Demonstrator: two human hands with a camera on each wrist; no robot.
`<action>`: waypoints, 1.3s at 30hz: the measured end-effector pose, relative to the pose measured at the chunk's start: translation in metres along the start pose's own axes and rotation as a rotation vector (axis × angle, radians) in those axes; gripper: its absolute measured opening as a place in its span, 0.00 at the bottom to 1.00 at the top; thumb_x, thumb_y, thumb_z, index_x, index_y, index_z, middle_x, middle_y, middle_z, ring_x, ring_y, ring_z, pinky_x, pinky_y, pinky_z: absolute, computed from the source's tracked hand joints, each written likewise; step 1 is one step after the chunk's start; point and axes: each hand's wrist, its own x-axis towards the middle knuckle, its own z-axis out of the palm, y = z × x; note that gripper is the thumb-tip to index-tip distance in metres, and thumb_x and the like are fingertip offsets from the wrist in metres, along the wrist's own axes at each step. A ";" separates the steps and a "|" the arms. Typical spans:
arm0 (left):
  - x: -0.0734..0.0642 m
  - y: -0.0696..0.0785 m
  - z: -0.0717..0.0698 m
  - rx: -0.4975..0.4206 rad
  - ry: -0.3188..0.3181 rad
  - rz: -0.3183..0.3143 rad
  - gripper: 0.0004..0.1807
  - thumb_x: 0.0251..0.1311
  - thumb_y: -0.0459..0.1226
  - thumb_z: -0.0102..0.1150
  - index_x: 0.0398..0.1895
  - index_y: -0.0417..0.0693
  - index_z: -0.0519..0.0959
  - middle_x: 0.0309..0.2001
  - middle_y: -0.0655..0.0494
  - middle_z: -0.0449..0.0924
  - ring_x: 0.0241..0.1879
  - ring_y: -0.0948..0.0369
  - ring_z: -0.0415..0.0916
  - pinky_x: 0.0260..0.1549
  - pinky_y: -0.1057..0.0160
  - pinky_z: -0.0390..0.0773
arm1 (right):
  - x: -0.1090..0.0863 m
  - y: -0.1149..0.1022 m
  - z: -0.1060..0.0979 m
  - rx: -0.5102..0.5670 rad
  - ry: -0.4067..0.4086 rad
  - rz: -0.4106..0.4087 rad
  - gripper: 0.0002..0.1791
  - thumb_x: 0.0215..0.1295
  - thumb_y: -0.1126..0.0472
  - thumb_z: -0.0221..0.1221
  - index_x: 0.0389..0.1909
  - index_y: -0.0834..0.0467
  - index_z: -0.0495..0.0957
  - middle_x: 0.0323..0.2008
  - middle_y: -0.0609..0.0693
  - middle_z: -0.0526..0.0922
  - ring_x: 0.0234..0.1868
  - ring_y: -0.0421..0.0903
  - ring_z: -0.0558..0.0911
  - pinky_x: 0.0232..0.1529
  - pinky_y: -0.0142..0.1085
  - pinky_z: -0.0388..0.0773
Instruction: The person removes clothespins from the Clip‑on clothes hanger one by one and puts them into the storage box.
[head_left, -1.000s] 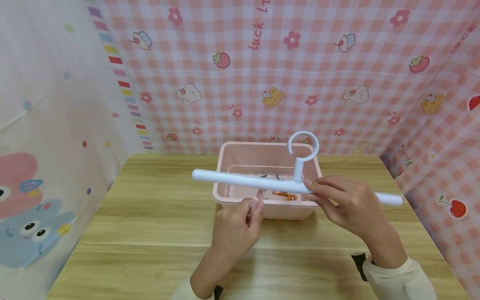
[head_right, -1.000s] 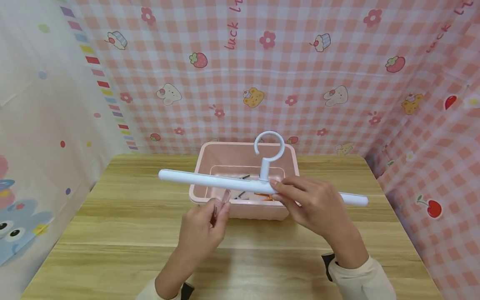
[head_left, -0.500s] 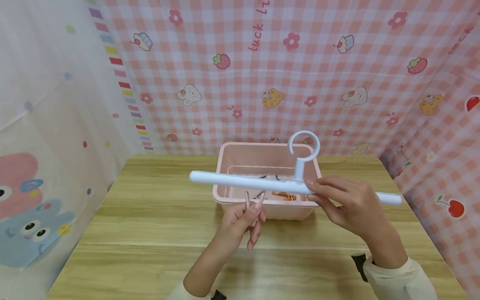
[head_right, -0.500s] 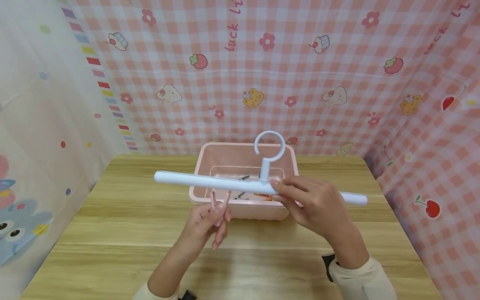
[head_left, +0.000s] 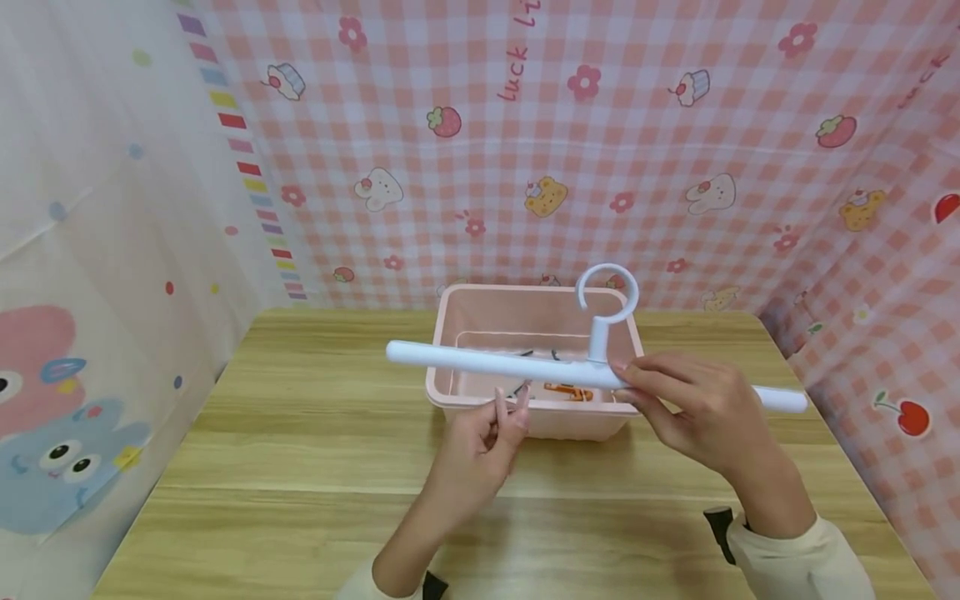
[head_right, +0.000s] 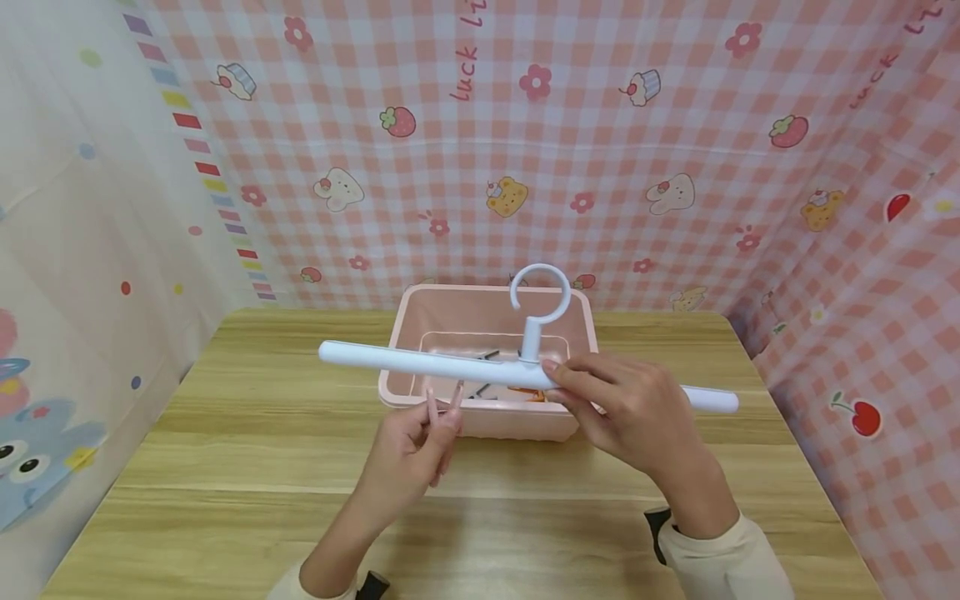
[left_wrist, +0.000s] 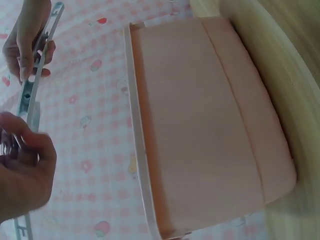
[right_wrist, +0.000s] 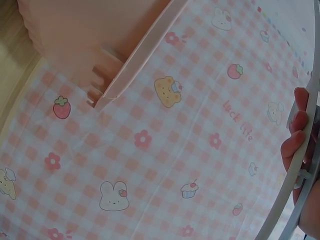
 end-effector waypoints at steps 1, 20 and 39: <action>0.000 0.000 0.001 0.084 0.041 0.045 0.20 0.72 0.37 0.55 0.18 0.43 0.70 0.12 0.55 0.64 0.13 0.76 0.56 0.12 0.76 0.58 | 0.000 0.000 0.000 -0.002 -0.003 0.003 0.26 0.77 0.46 0.53 0.33 0.62 0.89 0.29 0.54 0.89 0.25 0.48 0.87 0.26 0.39 0.82; 0.000 -0.001 -0.002 -0.083 -0.044 0.025 0.20 0.76 0.38 0.48 0.25 0.34 0.72 0.12 0.49 0.65 0.12 0.75 0.59 0.09 0.73 0.62 | 0.000 0.000 0.000 0.006 0.007 0.000 0.26 0.76 0.46 0.54 0.31 0.62 0.89 0.28 0.55 0.89 0.24 0.48 0.86 0.23 0.39 0.81; 0.003 -0.004 0.003 0.235 0.119 0.215 0.21 0.69 0.35 0.57 0.16 0.47 0.66 0.12 0.60 0.61 0.15 0.77 0.52 0.13 0.79 0.54 | 0.002 -0.002 -0.002 0.010 0.002 0.012 0.24 0.76 0.47 0.55 0.37 0.62 0.90 0.27 0.54 0.89 0.24 0.48 0.86 0.25 0.38 0.82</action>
